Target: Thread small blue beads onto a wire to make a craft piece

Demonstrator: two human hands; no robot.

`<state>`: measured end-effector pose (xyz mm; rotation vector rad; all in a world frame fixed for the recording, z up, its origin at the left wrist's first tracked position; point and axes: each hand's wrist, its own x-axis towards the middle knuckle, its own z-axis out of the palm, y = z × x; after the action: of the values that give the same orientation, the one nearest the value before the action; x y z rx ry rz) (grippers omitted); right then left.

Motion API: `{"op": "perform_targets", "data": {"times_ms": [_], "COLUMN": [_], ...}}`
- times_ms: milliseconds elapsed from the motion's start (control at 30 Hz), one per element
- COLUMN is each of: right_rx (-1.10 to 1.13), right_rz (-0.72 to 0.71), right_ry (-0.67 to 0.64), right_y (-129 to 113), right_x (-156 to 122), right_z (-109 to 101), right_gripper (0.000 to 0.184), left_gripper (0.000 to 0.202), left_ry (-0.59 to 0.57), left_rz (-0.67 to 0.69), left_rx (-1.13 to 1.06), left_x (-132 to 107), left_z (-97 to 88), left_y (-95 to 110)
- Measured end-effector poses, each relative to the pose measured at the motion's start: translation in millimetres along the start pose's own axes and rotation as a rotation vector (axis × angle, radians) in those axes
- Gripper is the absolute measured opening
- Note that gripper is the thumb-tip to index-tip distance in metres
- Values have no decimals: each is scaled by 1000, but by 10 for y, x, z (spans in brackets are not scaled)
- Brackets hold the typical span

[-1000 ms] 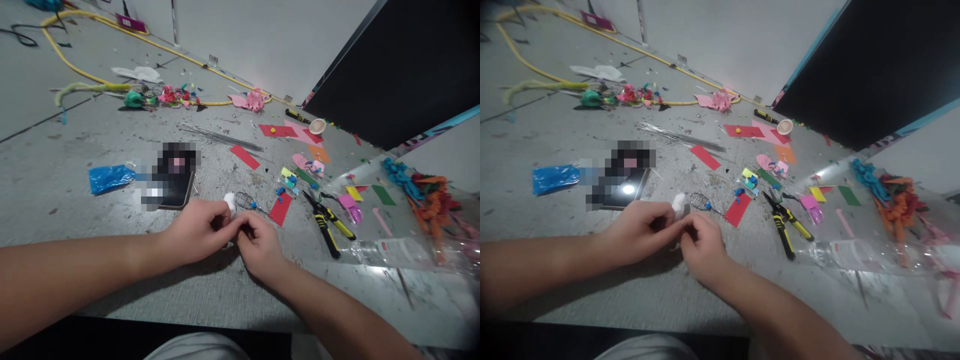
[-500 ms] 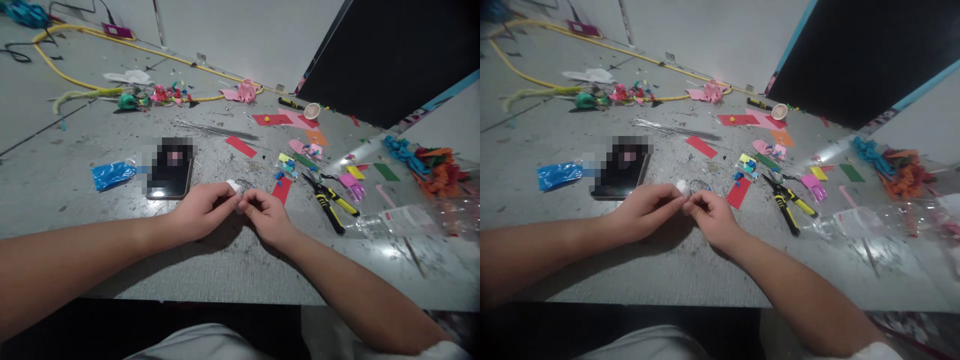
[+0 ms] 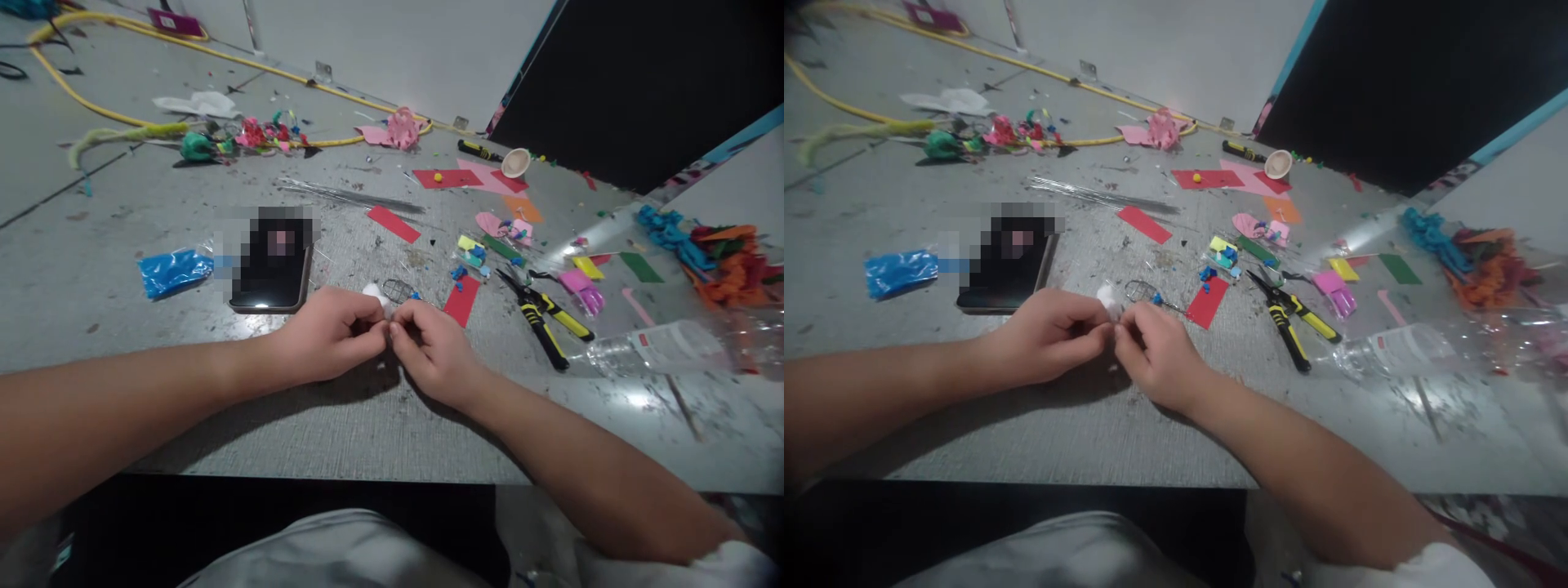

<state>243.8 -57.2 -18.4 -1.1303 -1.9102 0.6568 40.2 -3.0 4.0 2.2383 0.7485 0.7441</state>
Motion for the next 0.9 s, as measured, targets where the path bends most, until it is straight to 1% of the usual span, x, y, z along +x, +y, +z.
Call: {"op": "perform_targets", "data": {"times_ms": [67, 167, 333, 467, 600, 700, 800, 900], "right_rx": [-43, -71, -94, -74, -71, -68, -93, -185], "right_rz": [-46, -58, -40, -7, -69, -96, -57, -3], "right_ry": [28, 64, 123, 155, 97, 56, 59, 12], "right_y": [-18, -49, -108, -98, -66, -64, -77, -98], "right_x": [-15, -37, -72, -67, -47, -51, -62, -77], "right_z": [8, 29, 55, 71, 80, 71, 51, 40], "right_gripper": [17, 18, 18, 18, 19, 17, 15, 24], "left_gripper": [30, 30, 27, 30, 32, 35, 36, 35], "left_ry": [-1, -5, -57, -47, -29, -59, -124, -172], "left_rz": [20, 39, 67, 42, 20, 57, 124, 174], "left_rx": [4, 4, -20, -24, 39, 59, 71, 90], "left_x": [4, 8, 17, 19, -5, -22, -16, 2], "left_z": [-6, -23, -59, -45, -18, -12, -20, -24], "left_y": [6, 19, 57, 53, 30, 23, 7, -22]}}
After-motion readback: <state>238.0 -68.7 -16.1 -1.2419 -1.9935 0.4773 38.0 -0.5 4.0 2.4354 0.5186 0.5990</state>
